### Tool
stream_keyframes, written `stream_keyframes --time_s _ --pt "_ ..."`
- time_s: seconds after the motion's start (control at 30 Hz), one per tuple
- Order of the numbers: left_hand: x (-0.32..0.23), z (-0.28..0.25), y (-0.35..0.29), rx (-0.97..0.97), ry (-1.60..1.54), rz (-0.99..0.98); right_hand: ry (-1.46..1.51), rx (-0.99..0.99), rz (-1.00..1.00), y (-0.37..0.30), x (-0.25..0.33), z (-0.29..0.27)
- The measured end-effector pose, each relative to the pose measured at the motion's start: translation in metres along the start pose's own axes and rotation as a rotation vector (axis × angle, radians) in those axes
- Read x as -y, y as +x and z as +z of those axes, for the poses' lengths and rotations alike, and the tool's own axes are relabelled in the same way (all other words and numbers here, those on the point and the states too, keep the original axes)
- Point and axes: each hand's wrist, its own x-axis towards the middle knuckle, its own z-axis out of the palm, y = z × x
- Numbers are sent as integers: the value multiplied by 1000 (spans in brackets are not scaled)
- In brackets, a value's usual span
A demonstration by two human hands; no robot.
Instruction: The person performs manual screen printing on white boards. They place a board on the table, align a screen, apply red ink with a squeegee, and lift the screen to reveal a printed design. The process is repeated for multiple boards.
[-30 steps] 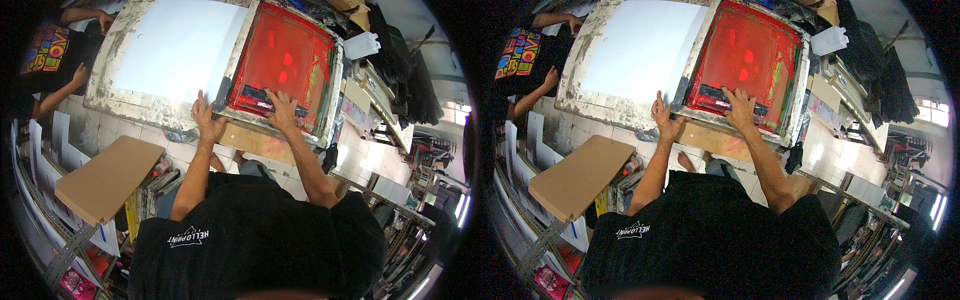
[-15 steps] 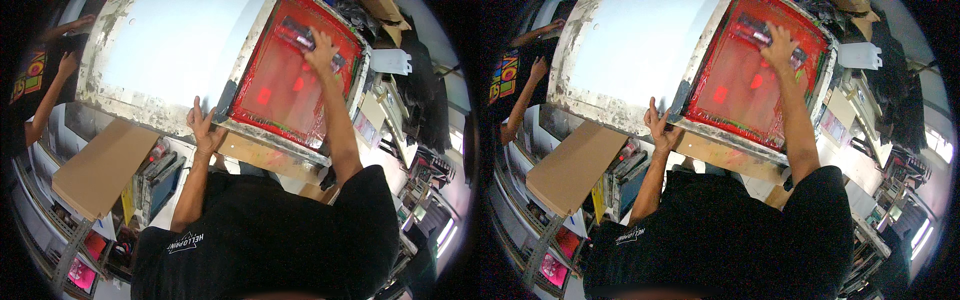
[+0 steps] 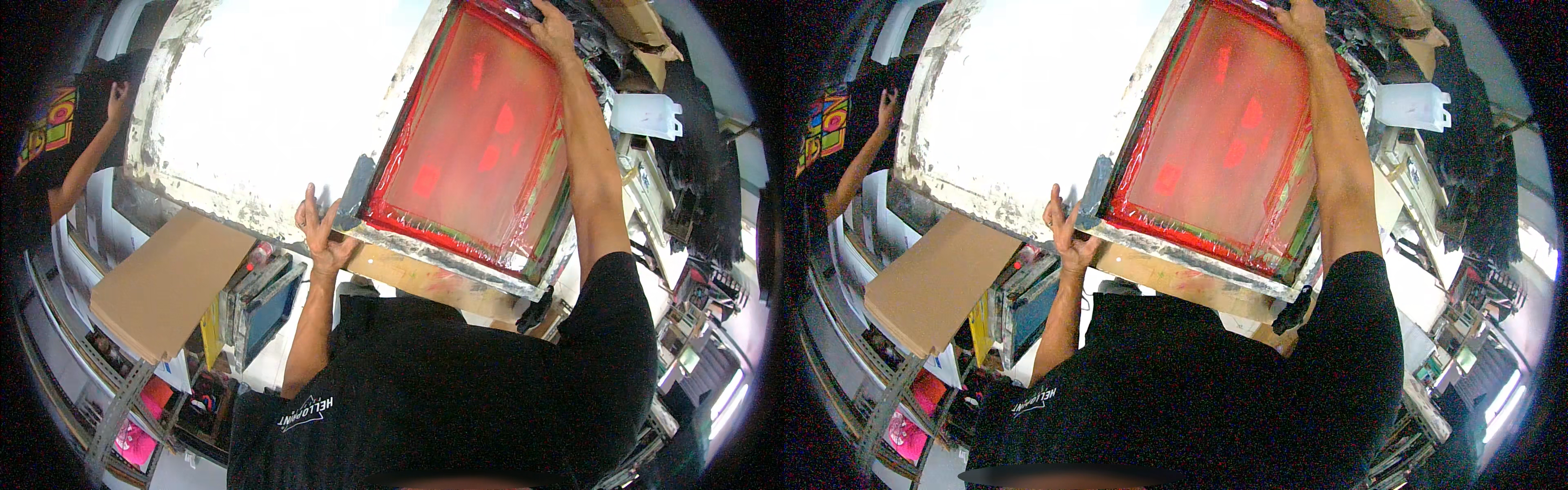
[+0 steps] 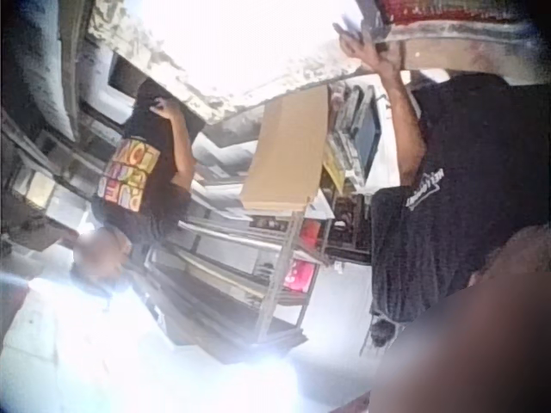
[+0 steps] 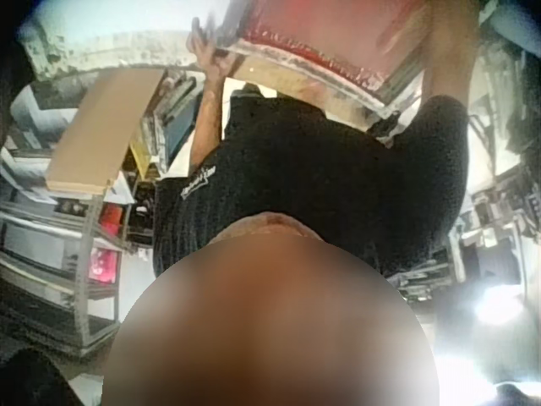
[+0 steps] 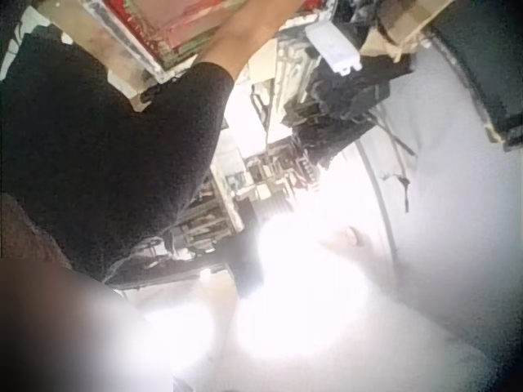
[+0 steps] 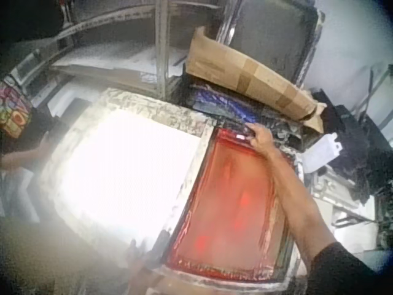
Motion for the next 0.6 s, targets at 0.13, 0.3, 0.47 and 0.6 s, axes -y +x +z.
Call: stream_keyframes --time_s 0.13,0.3,0.47,0.6 --pt "2 1 -4 40 41 44 -39 -140 -130 -22 9 10" --pt "3 2 -9 47 -105 26 -143 -152 -109 -75 53 11" --pt "-11 0 -5 23 -185 33 -177 -109 -37 -161 138 -13" --pt "-28 -7 5 -26 -242 20 -106 -68 -17 -241 216 -55"
